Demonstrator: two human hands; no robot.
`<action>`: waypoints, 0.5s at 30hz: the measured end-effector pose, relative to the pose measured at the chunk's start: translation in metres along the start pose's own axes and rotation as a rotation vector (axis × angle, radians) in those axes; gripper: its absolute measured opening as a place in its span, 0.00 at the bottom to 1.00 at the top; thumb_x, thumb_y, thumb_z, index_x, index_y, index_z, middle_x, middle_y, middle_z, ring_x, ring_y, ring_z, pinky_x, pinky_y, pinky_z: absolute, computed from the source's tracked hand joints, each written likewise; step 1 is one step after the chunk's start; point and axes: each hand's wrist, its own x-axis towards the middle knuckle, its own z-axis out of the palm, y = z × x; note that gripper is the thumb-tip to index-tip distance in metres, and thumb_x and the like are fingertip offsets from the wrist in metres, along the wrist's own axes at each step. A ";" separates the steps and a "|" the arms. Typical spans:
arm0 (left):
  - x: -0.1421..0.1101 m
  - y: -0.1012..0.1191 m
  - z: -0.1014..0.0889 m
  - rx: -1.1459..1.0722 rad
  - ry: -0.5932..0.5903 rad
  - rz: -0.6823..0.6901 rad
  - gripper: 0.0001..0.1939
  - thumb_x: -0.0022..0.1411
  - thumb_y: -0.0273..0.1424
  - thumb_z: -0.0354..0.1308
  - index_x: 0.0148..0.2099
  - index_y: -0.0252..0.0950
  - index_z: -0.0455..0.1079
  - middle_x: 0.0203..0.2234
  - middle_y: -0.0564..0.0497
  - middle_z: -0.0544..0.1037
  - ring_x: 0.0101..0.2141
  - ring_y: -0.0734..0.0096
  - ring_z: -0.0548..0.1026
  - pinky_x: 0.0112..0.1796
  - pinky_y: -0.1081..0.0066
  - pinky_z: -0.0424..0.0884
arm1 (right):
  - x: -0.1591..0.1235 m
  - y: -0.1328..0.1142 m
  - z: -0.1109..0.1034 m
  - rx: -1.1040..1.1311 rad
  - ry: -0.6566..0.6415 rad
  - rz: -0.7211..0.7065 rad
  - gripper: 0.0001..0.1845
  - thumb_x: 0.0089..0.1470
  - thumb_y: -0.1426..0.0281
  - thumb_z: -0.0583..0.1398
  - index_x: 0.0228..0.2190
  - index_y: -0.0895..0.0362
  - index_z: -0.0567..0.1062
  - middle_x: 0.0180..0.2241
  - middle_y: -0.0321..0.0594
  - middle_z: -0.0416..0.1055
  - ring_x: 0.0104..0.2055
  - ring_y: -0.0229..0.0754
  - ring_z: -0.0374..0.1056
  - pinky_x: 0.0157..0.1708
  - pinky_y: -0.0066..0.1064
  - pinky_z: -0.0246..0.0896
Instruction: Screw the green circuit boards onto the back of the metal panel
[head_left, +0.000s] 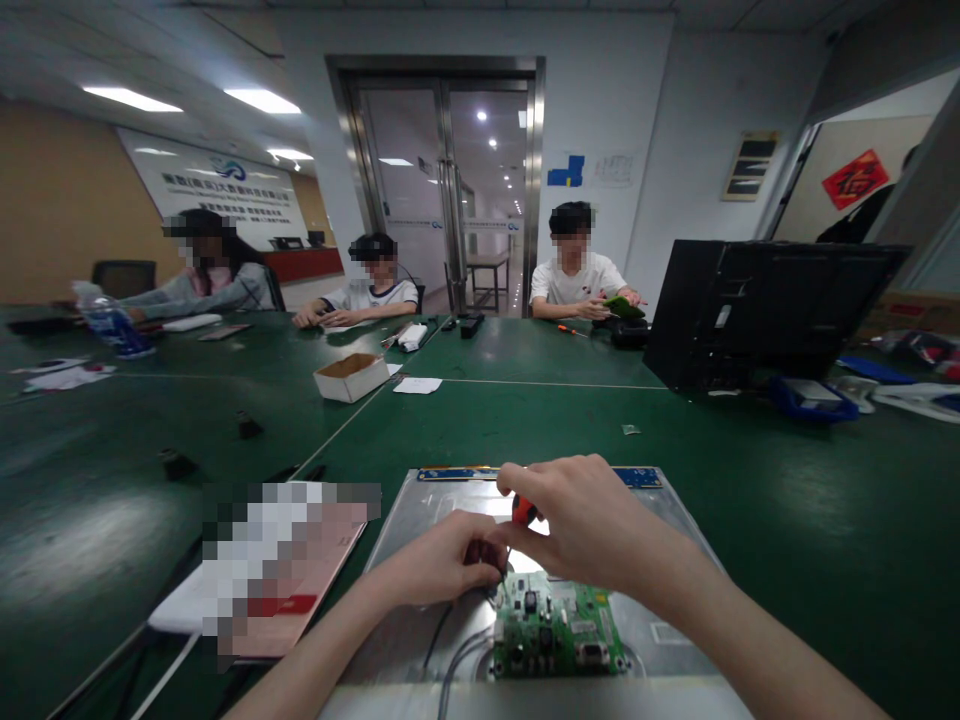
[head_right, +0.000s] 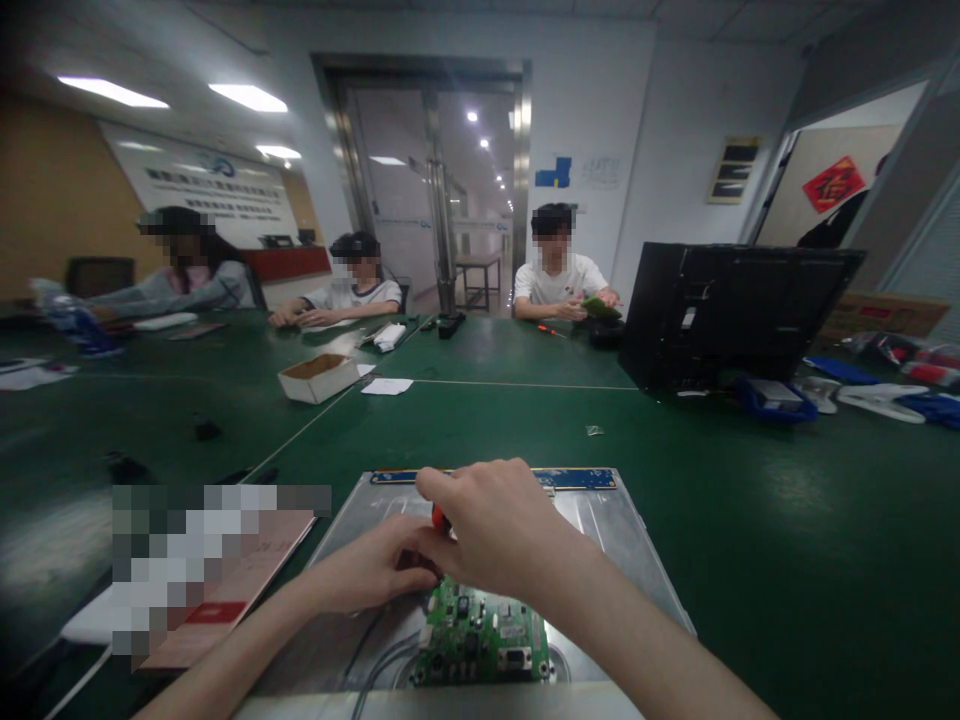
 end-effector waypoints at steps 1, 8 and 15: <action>0.000 0.000 0.000 0.000 -0.002 0.000 0.04 0.49 0.25 0.58 0.31 0.35 0.71 0.26 0.54 0.73 0.29 0.68 0.70 0.31 0.73 0.65 | 0.000 0.000 0.000 -0.009 -0.007 0.012 0.09 0.58 0.62 0.60 0.34 0.54 0.71 0.30 0.36 0.79 0.28 0.38 0.70 0.24 0.29 0.39; 0.001 -0.003 0.001 -0.014 -0.004 -0.011 0.02 0.52 0.27 0.59 0.31 0.35 0.70 0.22 0.56 0.70 0.25 0.72 0.67 0.27 0.75 0.62 | -0.001 -0.002 0.002 0.003 0.014 0.005 0.11 0.52 0.70 0.59 0.40 0.55 0.70 0.32 0.37 0.78 0.27 0.38 0.69 0.24 0.29 0.39; 0.000 -0.002 0.000 -0.011 0.003 -0.002 0.03 0.50 0.25 0.58 0.30 0.35 0.71 0.25 0.55 0.73 0.28 0.69 0.70 0.30 0.73 0.64 | 0.000 -0.001 -0.001 0.003 0.013 -0.018 0.06 0.57 0.65 0.60 0.34 0.54 0.69 0.30 0.35 0.78 0.27 0.37 0.69 0.24 0.30 0.38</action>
